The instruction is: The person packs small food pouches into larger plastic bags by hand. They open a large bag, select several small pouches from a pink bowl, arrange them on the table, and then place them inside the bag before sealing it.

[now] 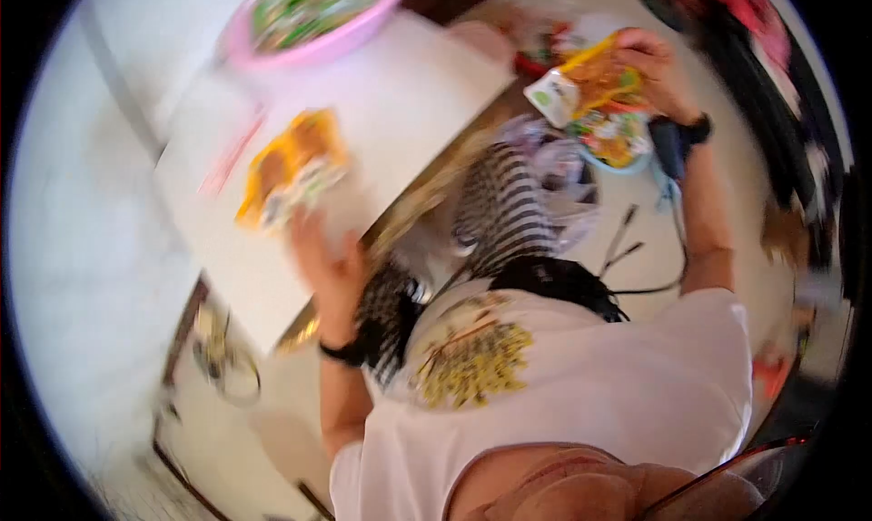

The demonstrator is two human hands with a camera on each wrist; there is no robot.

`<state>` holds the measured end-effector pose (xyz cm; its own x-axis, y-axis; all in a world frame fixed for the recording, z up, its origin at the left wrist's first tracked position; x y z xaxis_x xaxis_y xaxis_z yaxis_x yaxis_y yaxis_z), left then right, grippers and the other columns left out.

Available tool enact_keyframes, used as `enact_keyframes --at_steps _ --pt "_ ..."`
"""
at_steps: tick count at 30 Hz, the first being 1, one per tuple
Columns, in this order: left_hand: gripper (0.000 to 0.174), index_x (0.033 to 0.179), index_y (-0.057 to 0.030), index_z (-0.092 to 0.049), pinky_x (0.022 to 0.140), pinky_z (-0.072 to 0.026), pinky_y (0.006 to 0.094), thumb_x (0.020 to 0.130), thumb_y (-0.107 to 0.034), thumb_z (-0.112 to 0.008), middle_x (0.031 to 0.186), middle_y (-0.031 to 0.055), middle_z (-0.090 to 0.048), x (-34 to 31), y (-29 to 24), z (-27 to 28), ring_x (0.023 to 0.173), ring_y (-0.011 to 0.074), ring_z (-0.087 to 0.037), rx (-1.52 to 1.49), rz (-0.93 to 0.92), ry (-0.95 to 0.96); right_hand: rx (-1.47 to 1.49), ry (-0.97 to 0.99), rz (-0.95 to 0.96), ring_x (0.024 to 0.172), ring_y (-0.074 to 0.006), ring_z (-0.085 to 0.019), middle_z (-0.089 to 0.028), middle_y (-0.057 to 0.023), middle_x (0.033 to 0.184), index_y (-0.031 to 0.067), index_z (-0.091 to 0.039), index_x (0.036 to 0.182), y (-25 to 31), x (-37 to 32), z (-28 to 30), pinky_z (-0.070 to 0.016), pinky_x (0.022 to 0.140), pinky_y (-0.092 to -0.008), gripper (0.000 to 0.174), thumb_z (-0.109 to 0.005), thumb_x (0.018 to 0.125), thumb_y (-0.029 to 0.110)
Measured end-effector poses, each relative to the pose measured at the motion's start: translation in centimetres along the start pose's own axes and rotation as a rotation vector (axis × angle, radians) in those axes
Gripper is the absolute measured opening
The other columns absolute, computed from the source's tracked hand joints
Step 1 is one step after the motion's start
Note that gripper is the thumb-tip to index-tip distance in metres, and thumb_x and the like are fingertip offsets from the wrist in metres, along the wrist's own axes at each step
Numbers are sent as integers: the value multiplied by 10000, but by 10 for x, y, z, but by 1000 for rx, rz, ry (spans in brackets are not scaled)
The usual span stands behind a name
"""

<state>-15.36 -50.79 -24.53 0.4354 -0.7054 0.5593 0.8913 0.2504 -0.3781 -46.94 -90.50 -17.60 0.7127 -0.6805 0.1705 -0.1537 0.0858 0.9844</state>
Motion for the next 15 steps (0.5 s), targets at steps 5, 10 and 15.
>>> enact_keyframes --at_steps 5,10,15 --pt "586 1381 -24 -382 889 -478 322 880 -130 -666 1290 127 -535 -18 -40 -3 1094 226 -574 -864 402 203 227 310 -57 891 -143 -621 -635 -47 994 42 -607 1036 3 45 -174 -526 813 -282 174 -603 872 -16" --pt "511 1387 -49 -357 856 -510 334 959 -214 -584 1276 129 -558 -35 -42 8 1072 239 -608 -1453 630 179 486 404 -284 871 -147 -610 -588 -54 983 34 -536 1072 -34 24 -315 -521 794 -269 243 -591 851 -49" --pt "211 1189 -54 -510 759 -540 279 997 -138 -485 1074 75 -636 -44 -1 18 888 150 -647 -1535 934 -332 602 391 -545 878 -157 -611 -565 -41 912 49 -502 1011 -83 -12 -388 -543 744 -298 219 -623 845 -26"
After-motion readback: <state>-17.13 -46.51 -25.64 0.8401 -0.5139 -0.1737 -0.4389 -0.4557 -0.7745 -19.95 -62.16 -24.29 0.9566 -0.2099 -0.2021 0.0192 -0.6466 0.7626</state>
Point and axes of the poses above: each hand's wrist, its own x-axis towards the middle knuckle, its own z-axis out of the back of the hand, y = z × x, the point moved 4 cm from there along x, towards the middle knuckle
